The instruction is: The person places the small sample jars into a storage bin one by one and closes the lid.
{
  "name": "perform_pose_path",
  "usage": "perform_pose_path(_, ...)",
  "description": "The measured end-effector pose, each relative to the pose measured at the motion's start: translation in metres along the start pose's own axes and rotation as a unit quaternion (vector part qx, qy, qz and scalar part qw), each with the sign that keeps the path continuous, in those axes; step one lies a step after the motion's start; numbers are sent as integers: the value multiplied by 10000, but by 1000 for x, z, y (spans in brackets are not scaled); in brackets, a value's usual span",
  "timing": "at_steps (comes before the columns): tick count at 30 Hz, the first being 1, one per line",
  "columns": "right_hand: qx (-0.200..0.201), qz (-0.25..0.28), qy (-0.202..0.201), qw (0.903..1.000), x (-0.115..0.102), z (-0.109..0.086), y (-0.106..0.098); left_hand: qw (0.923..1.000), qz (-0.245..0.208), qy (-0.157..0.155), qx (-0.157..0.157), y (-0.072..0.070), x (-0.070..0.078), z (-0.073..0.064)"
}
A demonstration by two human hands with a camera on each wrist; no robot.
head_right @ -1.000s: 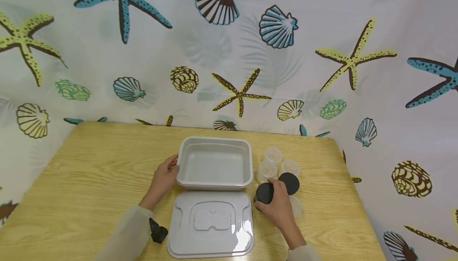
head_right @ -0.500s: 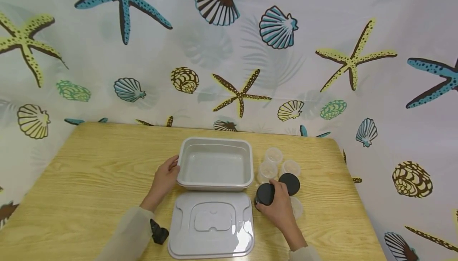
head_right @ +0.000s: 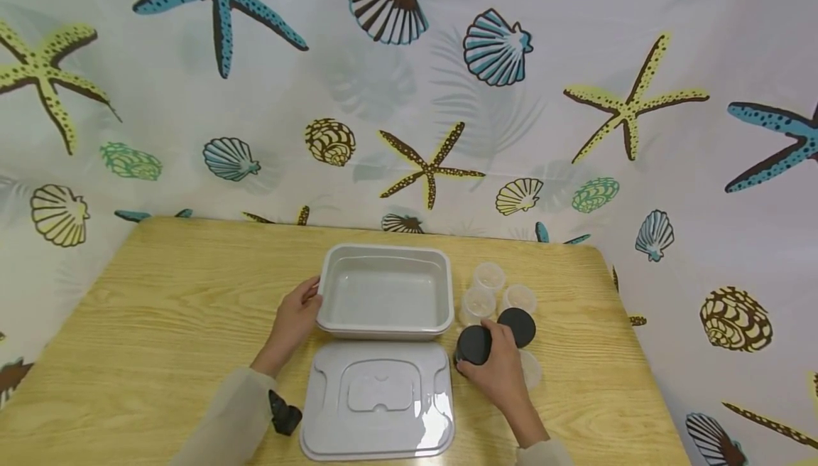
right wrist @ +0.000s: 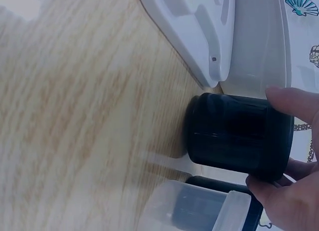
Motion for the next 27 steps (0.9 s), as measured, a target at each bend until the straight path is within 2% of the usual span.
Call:
perform_pose_path(9,73,7,-45,10000,-2,1,-8,9999,-8,146,7,0,2,-1)
perform_pose_path(21,49,74,-20,10000,-8,4,-21,10000,-4,43,-47,1,1,1)
perform_pose_path(27,111,23,-143,9998,-15,7,-29,10000,-17,42,-25,1,2,0)
Point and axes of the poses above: each hand's wrist, its own z-axis towards the middle knuckle, its own y-axis out of the palm, x = y × z, the point moved 5 cm from there along z, towards the middle knuckle, and after that the axes turned 7 degrees about -z, right-handed, at the moved point
